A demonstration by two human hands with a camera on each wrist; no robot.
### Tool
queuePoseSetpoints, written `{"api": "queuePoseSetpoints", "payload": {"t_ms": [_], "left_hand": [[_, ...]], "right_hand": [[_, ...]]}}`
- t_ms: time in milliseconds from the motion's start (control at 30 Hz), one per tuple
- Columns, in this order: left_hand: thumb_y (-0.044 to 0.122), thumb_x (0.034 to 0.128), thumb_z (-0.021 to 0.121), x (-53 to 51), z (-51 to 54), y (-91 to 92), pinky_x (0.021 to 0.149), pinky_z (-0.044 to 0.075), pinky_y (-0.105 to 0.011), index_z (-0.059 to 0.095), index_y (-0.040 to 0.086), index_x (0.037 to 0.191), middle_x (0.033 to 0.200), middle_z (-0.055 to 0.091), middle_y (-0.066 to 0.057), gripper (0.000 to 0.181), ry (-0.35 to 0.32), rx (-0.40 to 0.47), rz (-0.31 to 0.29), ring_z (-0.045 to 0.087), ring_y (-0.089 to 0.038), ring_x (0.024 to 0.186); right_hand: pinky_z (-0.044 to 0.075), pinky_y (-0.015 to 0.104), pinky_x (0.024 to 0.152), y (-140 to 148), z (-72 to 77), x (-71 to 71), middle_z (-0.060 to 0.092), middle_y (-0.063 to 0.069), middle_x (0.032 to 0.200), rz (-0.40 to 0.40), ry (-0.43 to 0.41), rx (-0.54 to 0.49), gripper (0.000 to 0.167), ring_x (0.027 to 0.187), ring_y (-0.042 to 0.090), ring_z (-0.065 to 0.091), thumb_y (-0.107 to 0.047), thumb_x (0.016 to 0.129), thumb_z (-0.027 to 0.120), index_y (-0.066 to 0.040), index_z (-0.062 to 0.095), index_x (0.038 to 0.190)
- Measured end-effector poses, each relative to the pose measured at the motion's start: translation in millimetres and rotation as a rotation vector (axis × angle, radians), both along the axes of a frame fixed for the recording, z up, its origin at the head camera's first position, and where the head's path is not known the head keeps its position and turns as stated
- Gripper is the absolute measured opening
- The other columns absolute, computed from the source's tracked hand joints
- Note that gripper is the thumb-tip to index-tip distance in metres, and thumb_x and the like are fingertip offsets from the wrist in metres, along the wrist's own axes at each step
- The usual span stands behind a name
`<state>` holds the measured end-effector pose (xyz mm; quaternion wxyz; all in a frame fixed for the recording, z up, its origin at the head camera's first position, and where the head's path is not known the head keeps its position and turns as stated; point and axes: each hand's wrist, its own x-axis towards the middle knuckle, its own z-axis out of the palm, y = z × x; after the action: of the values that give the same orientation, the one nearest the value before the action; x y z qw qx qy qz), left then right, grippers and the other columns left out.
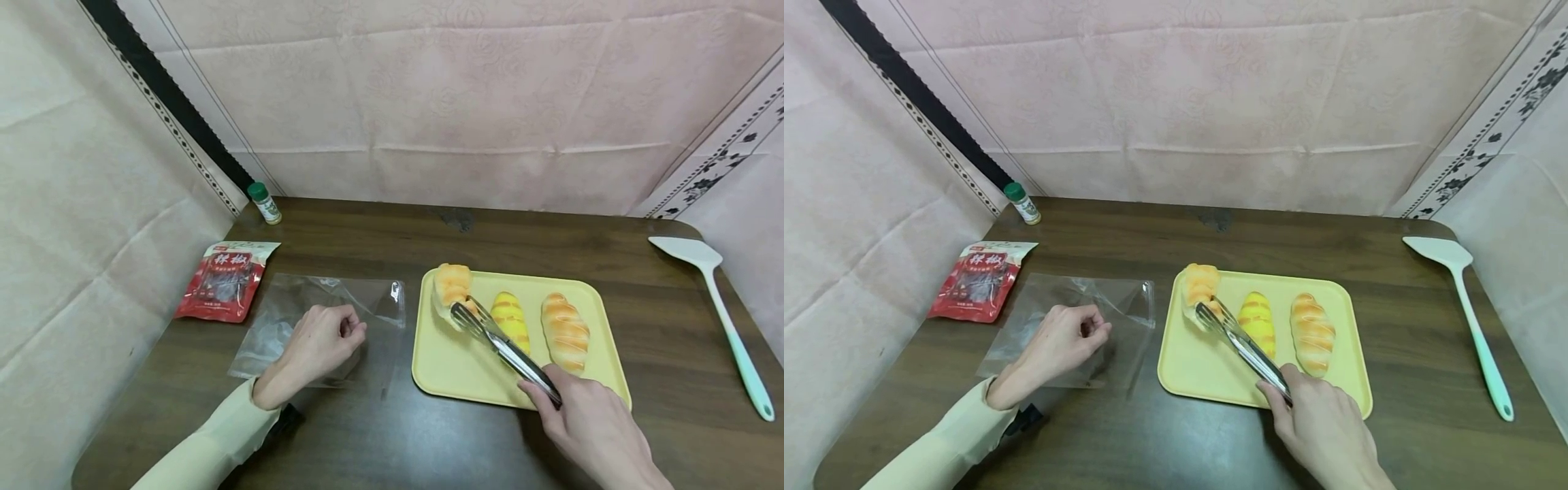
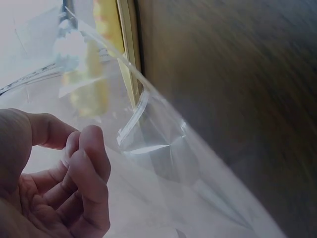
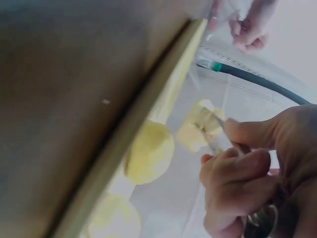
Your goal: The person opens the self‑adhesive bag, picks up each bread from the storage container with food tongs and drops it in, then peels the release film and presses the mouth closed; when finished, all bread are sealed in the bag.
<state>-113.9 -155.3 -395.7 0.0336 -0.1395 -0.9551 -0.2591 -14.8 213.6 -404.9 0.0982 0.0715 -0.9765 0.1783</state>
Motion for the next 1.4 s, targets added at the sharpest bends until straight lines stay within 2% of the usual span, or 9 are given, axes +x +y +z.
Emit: {"api": "queuePoseSetpoints", "payload": {"t_ms": [167, 267, 567, 733, 900, 1067, 1233, 1400], "left_hand": [[0.012, 0.0907, 0.077, 2.7, 1.6, 0.7, 0.054, 0.039, -0.024, 0.065, 0.019, 0.072, 0.058, 0.055, 0.011, 0.023, 0.045, -0.014, 0.002, 0.046, -0.005, 0.052], [0.011, 0.0903, 0.077, 4.2, 3.0, 1.6, 0.053, 0.039, -0.025, 0.064, 0.019, 0.072, 0.058, 0.054, 0.011, 0.024, 0.069, -0.023, 0.005, 0.046, -0.006, 0.052], [0.011, 0.0900, 0.078, 6.0, 4.1, 5.6, 0.052, 0.039, -0.024, 0.062, 0.017, 0.071, 0.058, 0.053, 0.009, 0.026, 0.165, -0.037, -0.008, 0.045, -0.005, 0.052], [0.011, 0.0905, 0.079, 5.7, 4.5, 6.9, 0.052, 0.039, -0.023, 0.062, 0.017, 0.072, 0.058, 0.053, 0.009, 0.025, 0.160, -0.030, -0.011, 0.045, -0.004, 0.052], [0.009, 0.0898, 0.077, 7.2, 5.7, 6.9, 0.052, 0.039, -0.022, 0.065, 0.017, 0.074, 0.059, 0.054, 0.010, 0.021, 0.151, -0.027, -0.018, 0.045, -0.004, 0.053], [0.004, 0.0884, 0.074, 9.0, 6.1, 6.5, 0.051, 0.036, -0.020, 0.062, 0.016, 0.075, 0.061, 0.052, 0.009, 0.022, 0.144, 0.006, -0.083, 0.043, -0.003, 0.055], [0.001, 0.0856, 0.071, 8.8, 5.1, 5.1, 0.054, 0.035, -0.018, 0.056, 0.017, 0.073, 0.066, 0.050, 0.008, 0.025, 0.178, 0.018, -0.161, 0.043, -0.002, 0.060], [-0.001, 0.0798, 0.071, 9.4, 4.7, 3.6, 0.056, 0.036, -0.017, 0.056, 0.017, 0.072, 0.069, 0.051, 0.008, 0.025, 0.221, 0.010, -0.210, 0.043, -0.001, 0.063]], "right_hand": [[0.024, 0.022, 0.051, -1, 10.7, 1.0, 0.030, -0.017, 0.058, 0.066, 0.055, -0.007, 0.038, 0.054, -0.001, 0.031, -0.036, 0.089, 0.089, -0.031, 0.054, 0.076], [0.025, 0.022, 0.051, -4, 15.3, 1.5, 0.029, -0.019, 0.058, 0.105, 0.062, 0.007, 0.034, 0.055, -0.003, 0.030, -0.038, 0.087, 0.090, -0.034, 0.057, 0.079], [0.031, 0.024, 0.055, -11, 20.3, 0.9, 0.028, -0.022, 0.059, 0.181, -0.009, 0.039, 0.036, 0.058, -0.003, 0.033, -0.047, 0.088, 0.088, -0.038, 0.055, 0.077], [0.033, 0.023, 0.056, -11, 24.0, -1.7, 0.029, -0.024, 0.059, 0.237, -0.025, 0.046, 0.039, 0.059, -0.005, 0.034, -0.047, 0.089, 0.087, -0.039, 0.051, 0.075], [0.032, 0.022, 0.054, -18, 28.2, -12.2, 0.030, -0.022, 0.057, 0.270, -0.090, 0.047, 0.042, 0.054, -0.005, 0.033, -0.049, 0.092, 0.085, -0.035, 0.051, 0.071], [0.031, 0.023, 0.053, -30, 29.4, -24.6, 0.032, -0.018, 0.057, 0.276, -0.144, 0.056, 0.044, 0.055, -0.002, 0.035, -0.053, 0.093, 0.082, -0.033, 0.050, 0.071], [0.031, 0.025, 0.052, -43, 28.6, -35.8, 0.034, -0.016, 0.056, 0.297, -0.147, 0.064, 0.045, 0.055, 0.001, 0.038, -0.053, 0.092, 0.082, -0.031, 0.050, 0.071], [0.030, 0.024, 0.051, -53, 27.1, -42.7, 0.034, -0.017, 0.056, 0.325, -0.162, 0.033, 0.043, 0.054, 0.000, 0.036, -0.052, 0.091, 0.084, -0.031, 0.052, 0.071]]}}
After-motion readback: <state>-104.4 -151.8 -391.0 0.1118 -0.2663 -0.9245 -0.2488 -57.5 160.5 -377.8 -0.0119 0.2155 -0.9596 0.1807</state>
